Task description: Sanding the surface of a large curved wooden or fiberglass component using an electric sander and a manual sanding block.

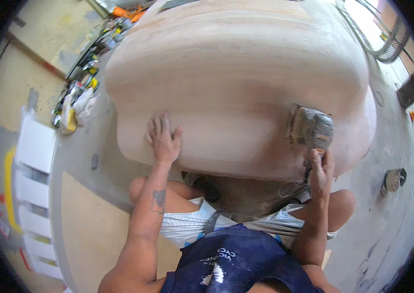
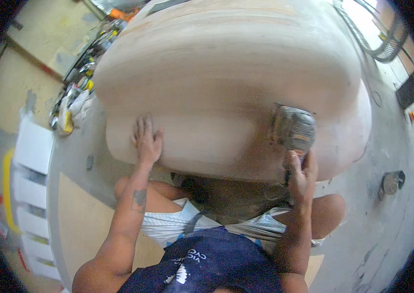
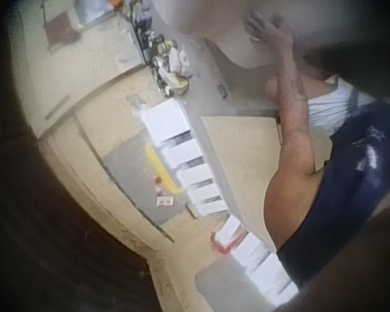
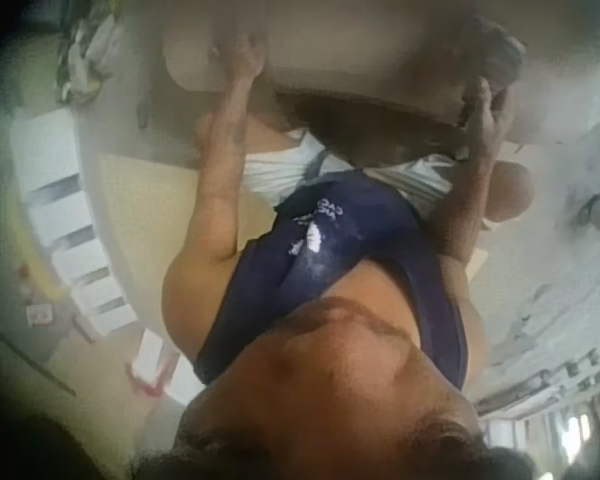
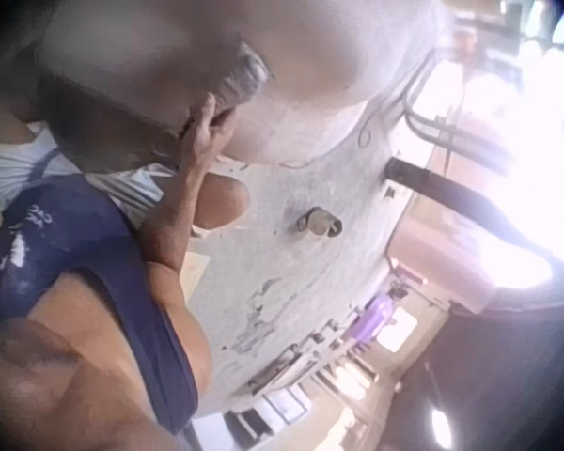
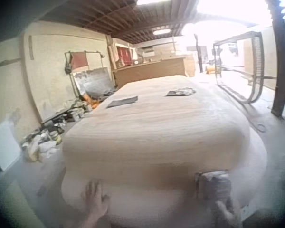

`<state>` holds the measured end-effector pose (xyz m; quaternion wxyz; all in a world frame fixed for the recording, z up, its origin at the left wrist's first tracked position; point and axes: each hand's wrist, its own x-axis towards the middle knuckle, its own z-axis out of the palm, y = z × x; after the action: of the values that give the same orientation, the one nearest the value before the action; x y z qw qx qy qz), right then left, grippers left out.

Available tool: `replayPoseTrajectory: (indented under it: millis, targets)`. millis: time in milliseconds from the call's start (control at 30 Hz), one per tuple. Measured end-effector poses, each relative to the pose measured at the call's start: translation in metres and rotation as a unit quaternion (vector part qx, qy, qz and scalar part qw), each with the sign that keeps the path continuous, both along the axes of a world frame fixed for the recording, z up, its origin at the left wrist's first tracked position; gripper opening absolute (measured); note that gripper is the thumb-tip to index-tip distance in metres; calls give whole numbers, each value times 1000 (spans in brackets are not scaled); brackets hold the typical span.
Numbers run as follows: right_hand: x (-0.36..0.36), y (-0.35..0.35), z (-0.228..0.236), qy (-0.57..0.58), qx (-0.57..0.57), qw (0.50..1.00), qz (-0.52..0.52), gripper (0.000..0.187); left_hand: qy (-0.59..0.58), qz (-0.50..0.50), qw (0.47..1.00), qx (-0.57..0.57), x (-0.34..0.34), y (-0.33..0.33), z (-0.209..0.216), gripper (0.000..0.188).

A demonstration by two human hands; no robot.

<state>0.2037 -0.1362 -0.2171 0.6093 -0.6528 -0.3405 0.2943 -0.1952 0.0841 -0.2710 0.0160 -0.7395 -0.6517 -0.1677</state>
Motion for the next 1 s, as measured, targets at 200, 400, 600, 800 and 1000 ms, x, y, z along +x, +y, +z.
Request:
replayPoseTrajectory:
  millis: [200, 400, 600, 800, 1000]
  targets:
    - [-4, 4, 5, -9, 20, 1000, 10, 32, 3, 2, 1000, 8, -15, 4, -6, 78]
    - [-2, 3, 5, 4, -27, 999, 26, 35, -8, -21, 1000, 6, -14, 3, -1, 76]
    - [2, 0, 18, -30, -51, 998, 9, 38, -19, -8, 1000, -17, -6, 3, 1, 76]
    - [0, 0, 17, -52, -60, 997, -15, 46, -24, -13, 1000, -7, -5, 5, 1, 77]
    - [-11, 8, 34, -185, -54, 973, -126, 94, -18, -7, 1000, 2, -11, 3, -1, 76]
